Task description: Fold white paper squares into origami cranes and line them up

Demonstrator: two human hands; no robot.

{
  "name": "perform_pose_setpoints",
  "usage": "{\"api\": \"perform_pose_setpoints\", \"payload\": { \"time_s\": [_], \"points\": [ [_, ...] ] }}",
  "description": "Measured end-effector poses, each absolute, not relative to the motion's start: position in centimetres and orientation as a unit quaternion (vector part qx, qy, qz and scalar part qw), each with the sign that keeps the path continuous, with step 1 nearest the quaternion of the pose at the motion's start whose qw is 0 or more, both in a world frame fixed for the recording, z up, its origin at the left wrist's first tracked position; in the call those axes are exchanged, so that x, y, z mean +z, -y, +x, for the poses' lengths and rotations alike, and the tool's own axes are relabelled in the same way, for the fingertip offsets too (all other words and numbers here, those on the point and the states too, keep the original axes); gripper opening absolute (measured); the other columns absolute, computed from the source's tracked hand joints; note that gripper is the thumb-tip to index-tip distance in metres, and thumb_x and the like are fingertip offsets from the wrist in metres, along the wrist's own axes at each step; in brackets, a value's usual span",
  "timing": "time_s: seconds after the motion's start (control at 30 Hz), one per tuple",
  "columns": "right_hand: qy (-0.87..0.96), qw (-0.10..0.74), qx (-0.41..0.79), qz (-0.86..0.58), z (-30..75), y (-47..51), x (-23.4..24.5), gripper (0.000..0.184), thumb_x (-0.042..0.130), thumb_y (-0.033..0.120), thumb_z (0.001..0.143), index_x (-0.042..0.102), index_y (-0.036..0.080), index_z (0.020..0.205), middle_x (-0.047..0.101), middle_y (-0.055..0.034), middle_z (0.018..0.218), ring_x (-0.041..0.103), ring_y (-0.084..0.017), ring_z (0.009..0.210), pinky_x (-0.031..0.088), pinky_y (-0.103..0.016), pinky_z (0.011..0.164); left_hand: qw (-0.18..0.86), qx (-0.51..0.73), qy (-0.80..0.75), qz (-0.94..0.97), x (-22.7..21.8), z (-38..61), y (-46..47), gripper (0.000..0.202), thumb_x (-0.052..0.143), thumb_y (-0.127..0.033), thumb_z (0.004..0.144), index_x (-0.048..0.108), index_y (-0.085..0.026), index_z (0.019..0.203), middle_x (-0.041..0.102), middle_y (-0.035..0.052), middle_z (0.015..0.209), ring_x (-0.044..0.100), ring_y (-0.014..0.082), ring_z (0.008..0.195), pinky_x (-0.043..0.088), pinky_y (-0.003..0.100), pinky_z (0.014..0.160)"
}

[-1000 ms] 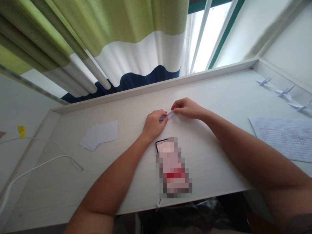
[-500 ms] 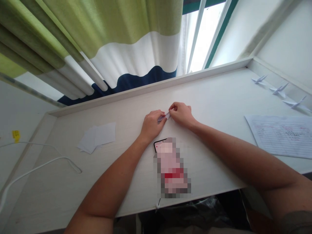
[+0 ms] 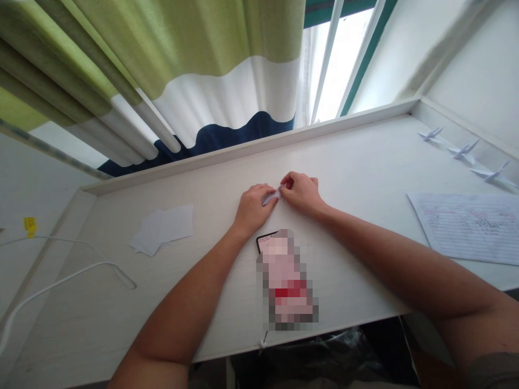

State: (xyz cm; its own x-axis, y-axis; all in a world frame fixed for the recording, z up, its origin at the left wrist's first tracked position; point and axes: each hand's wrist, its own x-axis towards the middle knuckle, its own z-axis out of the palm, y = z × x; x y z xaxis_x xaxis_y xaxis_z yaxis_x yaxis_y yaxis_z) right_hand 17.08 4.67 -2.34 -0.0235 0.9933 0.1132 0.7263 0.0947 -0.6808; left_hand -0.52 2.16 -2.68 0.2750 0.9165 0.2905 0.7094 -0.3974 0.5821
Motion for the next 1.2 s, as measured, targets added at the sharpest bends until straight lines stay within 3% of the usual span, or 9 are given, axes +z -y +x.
{"api": "perform_pose_setpoints", "payload": {
  "time_s": [0.23,0.63,0.73,0.87,1.03,1.2],
  "points": [
    [0.68,0.282,0.21,-0.643,17.2,-5.0,-2.3,0.009,0.063,0.021,0.083,0.072,0.023,0.084,0.075,-0.0089,0.102,0.061,-0.033,0.11,0.037,-0.049,0.1,0.17,0.291,-0.524,0.782,-2.7,-0.6,-2.2,0.026,0.071,-0.024,0.095,0.076,-0.022,0.12,0.077,0.0087,0.126,0.07,0.0272,0.121,0.054,0.045,0.112],
    [0.682,0.278,0.21,-0.644,17.1,-4.9,-1.7,0.016,0.058,0.023,0.09,0.074,0.021,0.091,0.076,-0.0071,0.091,0.064,-0.031,0.103,0.038,-0.047,0.098,0.17,0.288,-0.524,0.783,-2.7,-0.6,-2.3,0.022,0.072,-0.025,0.095,0.078,-0.024,0.116,0.076,0.0082,0.126,0.07,0.0264,0.122,0.053,0.045,0.114],
    [0.692,0.265,0.212,-0.637,17.5,-5.3,-1.4,0.017,0.059,0.024,0.09,0.075,0.021,0.089,0.077,-0.0064,0.09,0.066,-0.028,0.097,0.039,-0.044,0.096,0.17,0.285,-0.523,0.785,-2.7,-0.7,-2.3,0.021,0.071,-0.026,0.096,0.078,-0.024,0.116,0.076,0.0083,0.127,0.069,0.0268,0.124,0.052,0.046,0.115],
    [0.725,0.254,0.227,-0.599,18.1,-5.8,-1.2,0.019,0.061,0.022,0.089,0.077,0.02,0.099,0.077,-0.0038,0.089,0.065,-0.021,0.081,0.041,-0.035,0.082,0.167,0.283,-0.525,0.785,-2.8,-0.7,-2.3,0.023,0.069,-0.027,0.096,0.077,-0.024,0.118,0.075,0.0091,0.13,0.068,0.0282,0.126,0.052,0.048,0.115],
    [0.754,0.251,0.184,-0.578,18.2,-5.5,-1.3,0.02,0.058,0.022,0.09,0.078,0.022,0.091,0.076,-0.0018,0.083,0.065,-0.021,0.081,0.041,-0.034,0.084,0.166,0.283,-0.521,0.788,-2.7,-0.6,-2.3,0.023,0.069,-0.026,0.096,0.077,-0.023,0.117,0.076,0.0099,0.128,0.068,0.0286,0.125,0.051,0.048,0.114],
    [0.738,0.292,0.234,-0.561,18.3,-5.2,-1.8,0.023,0.058,0.02,0.085,0.079,0.02,0.094,0.076,-0.0015,0.081,0.064,-0.019,0.075,0.044,-0.031,0.077,0.164,0.276,-0.521,0.791,-2.6,-0.6,-2.2,0.02,0.068,-0.028,0.097,0.076,-0.025,0.115,0.076,0.009,0.128,0.067,0.0284,0.123,0.05,0.048,0.112]
  ]
}}
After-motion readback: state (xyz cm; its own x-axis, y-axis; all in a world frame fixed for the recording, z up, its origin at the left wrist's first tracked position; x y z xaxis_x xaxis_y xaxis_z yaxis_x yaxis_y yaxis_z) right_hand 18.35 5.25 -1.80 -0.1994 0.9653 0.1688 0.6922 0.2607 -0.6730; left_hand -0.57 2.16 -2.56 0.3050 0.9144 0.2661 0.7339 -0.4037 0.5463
